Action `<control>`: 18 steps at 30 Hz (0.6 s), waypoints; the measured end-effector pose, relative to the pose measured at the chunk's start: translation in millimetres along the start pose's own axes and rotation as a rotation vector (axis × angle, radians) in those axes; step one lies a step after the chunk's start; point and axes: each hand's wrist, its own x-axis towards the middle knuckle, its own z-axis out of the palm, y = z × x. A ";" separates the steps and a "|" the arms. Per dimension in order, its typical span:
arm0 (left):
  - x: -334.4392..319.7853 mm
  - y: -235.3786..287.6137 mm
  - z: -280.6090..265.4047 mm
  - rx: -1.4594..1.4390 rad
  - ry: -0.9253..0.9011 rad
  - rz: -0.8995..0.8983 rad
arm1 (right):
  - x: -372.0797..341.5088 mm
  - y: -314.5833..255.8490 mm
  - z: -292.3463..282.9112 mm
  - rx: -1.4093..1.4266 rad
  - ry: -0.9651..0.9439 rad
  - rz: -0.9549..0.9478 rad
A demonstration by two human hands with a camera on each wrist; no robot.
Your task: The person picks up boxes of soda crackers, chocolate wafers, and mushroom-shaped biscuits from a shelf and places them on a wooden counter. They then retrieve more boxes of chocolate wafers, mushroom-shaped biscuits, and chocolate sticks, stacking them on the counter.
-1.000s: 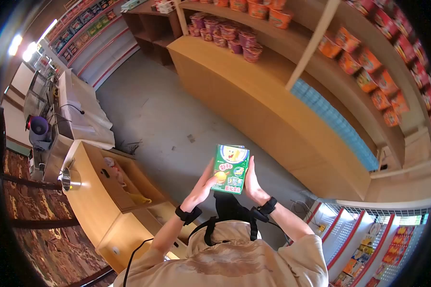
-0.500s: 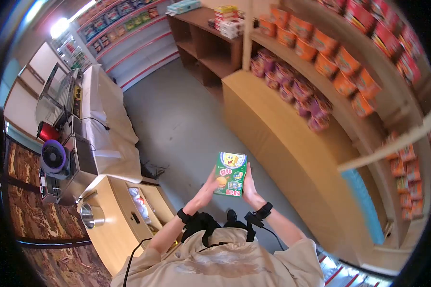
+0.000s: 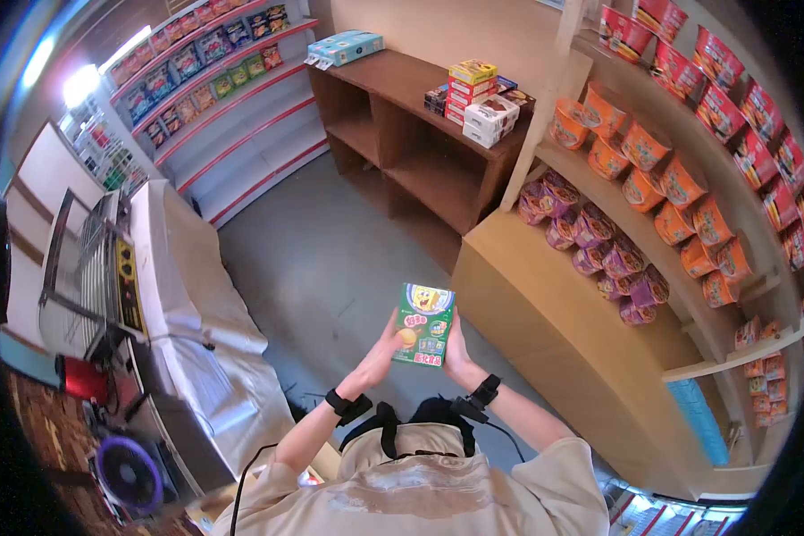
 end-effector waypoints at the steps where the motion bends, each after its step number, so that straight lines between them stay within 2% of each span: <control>1: 11.6 5.6 -14.4 0.000 -0.015 -0.005 | 14.5 -3.6 9.7 0.003 0.008 -0.014; 4: 51.0 18.7 -57.0 0.070 -0.026 0.023 | 69.6 -8.4 24.3 0.051 -0.011 0.011; 11: 170.0 20.1 -158.2 -0.043 0.035 -0.016 | 227.6 -44.9 67.5 0.091 0.001 0.041; 17: 290.1 89.9 -240.3 -0.049 0.092 -0.054 | 355.8 -126.4 120.5 0.144 -0.105 0.020; 18: 307.0 103.2 -250.8 -0.050 0.091 -0.031 | 380.7 -132.1 123.1 0.102 -0.095 -0.046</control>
